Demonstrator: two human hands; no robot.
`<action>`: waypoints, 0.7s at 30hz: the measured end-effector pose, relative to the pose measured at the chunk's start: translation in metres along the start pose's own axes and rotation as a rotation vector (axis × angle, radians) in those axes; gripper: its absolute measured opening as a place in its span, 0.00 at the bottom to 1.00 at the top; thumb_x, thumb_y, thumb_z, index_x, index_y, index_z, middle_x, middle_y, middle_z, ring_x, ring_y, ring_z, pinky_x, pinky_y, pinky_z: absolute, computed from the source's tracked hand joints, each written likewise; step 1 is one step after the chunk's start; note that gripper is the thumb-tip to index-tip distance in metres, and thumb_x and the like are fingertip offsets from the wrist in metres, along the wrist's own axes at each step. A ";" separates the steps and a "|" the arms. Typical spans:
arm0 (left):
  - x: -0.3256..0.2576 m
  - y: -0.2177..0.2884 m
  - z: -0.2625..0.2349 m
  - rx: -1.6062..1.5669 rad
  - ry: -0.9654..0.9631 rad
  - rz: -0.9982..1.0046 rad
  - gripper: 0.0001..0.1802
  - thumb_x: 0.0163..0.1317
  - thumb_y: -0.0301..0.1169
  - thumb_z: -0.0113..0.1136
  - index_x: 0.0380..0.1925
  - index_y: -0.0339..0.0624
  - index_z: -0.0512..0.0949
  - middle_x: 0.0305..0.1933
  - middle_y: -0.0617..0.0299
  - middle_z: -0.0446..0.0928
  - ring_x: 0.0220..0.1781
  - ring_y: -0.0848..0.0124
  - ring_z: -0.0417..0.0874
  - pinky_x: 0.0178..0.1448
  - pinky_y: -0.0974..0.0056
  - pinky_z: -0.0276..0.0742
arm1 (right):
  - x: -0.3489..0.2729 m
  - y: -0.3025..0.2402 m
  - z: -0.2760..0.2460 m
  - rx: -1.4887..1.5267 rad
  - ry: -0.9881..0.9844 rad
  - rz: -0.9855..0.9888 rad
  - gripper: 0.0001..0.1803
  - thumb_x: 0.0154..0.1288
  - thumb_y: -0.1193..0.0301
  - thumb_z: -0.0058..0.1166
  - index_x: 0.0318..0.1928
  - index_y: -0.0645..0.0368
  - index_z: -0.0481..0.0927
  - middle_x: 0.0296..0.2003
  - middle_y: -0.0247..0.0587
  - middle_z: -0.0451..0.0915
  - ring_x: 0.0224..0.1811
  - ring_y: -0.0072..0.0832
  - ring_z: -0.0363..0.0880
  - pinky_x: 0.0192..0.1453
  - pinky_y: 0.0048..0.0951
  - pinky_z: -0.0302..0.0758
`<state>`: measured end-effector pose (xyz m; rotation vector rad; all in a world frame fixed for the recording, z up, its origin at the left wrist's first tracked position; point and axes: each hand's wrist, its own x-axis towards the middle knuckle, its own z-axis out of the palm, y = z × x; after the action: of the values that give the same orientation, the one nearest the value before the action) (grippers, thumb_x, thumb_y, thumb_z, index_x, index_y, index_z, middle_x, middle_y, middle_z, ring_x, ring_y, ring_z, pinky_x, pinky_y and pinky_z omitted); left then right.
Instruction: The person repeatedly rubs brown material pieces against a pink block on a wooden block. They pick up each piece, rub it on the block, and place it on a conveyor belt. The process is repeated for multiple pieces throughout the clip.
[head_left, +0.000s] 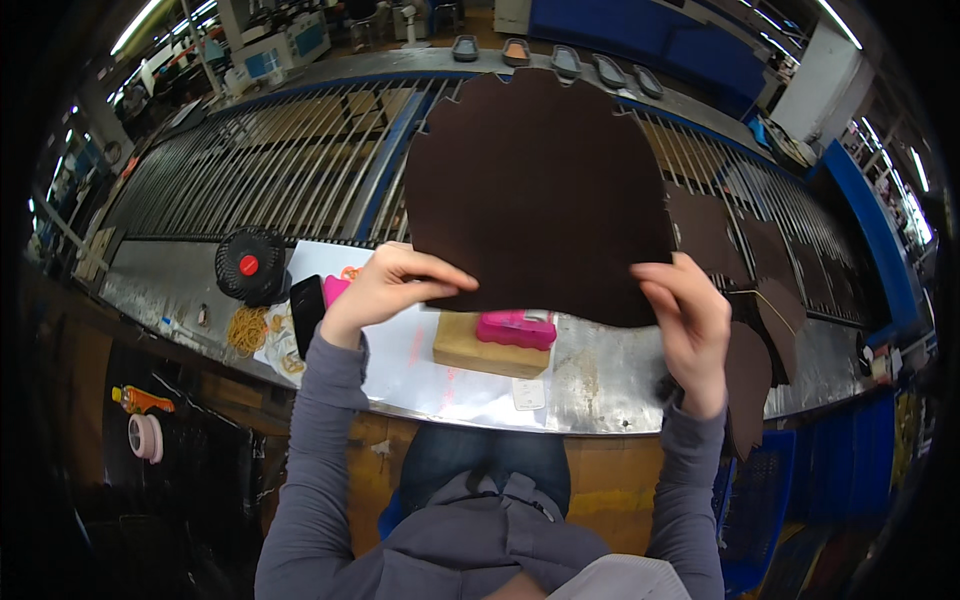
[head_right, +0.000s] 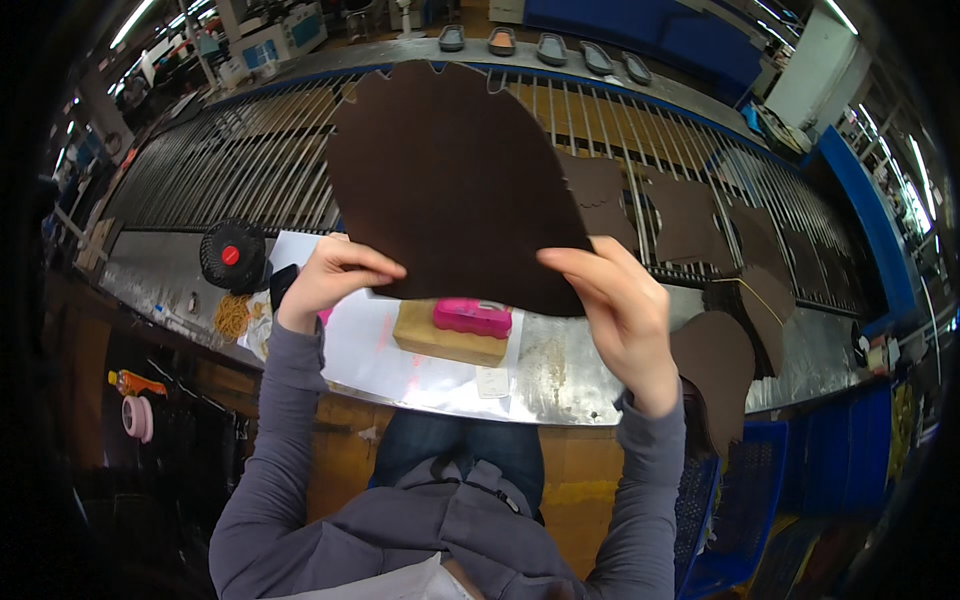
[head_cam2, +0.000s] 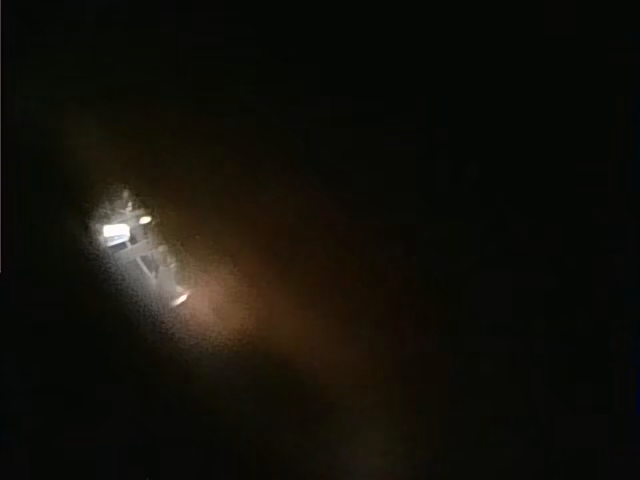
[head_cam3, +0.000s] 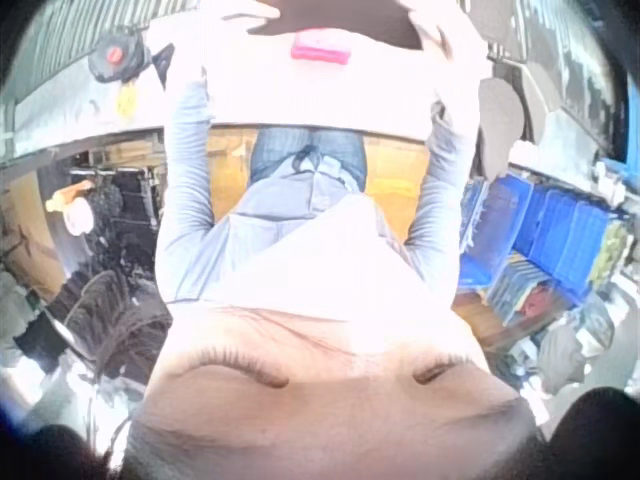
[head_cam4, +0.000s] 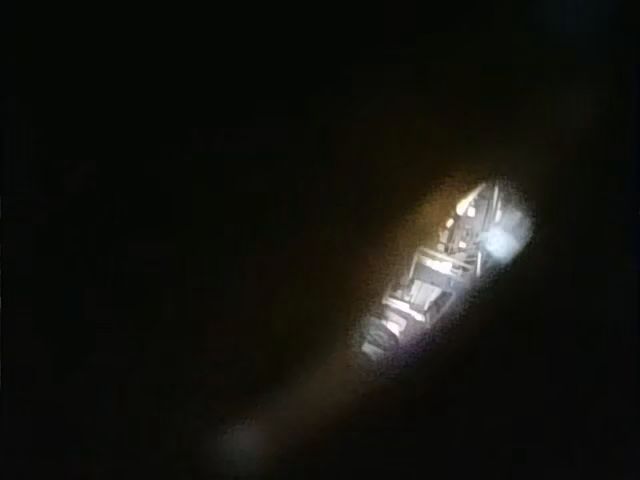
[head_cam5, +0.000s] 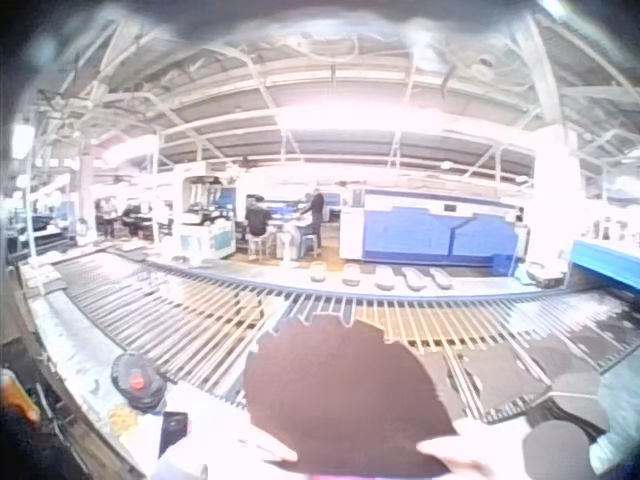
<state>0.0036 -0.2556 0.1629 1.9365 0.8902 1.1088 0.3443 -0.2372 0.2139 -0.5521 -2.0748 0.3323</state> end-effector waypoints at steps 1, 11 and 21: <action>-0.005 -0.002 -0.005 0.141 0.065 -0.017 0.13 0.58 0.18 0.61 0.43 0.40 0.87 0.43 0.55 0.87 0.42 0.67 0.88 0.47 0.68 0.81 | 0.006 0.010 0.009 -0.016 -0.085 0.025 0.20 0.59 0.86 0.57 0.52 0.61 0.83 0.38 0.43 0.77 0.34 0.30 0.78 0.39 0.26 0.74; -0.053 -0.008 -0.046 0.670 0.049 -0.119 0.18 0.59 0.20 0.62 0.50 0.43 0.83 0.42 0.53 0.85 0.41 0.60 0.87 0.45 0.63 0.81 | -0.002 0.083 0.109 0.195 -0.324 0.141 0.25 0.58 0.86 0.56 0.56 0.55 0.81 0.31 0.41 0.71 0.32 0.34 0.73 0.38 0.33 0.73; -0.054 -0.014 -0.049 0.625 0.056 -0.105 0.21 0.58 0.19 0.60 0.52 0.47 0.83 0.41 0.52 0.85 0.41 0.57 0.87 0.44 0.60 0.81 | -0.010 0.089 0.118 0.174 -0.265 0.093 0.22 0.59 0.86 0.57 0.53 0.56 0.83 0.37 0.42 0.79 0.36 0.33 0.79 0.40 0.29 0.76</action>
<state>-0.0648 -0.2816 0.1478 2.3167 1.4842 0.8880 0.2710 -0.1676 0.1051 -0.5224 -2.2494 0.6642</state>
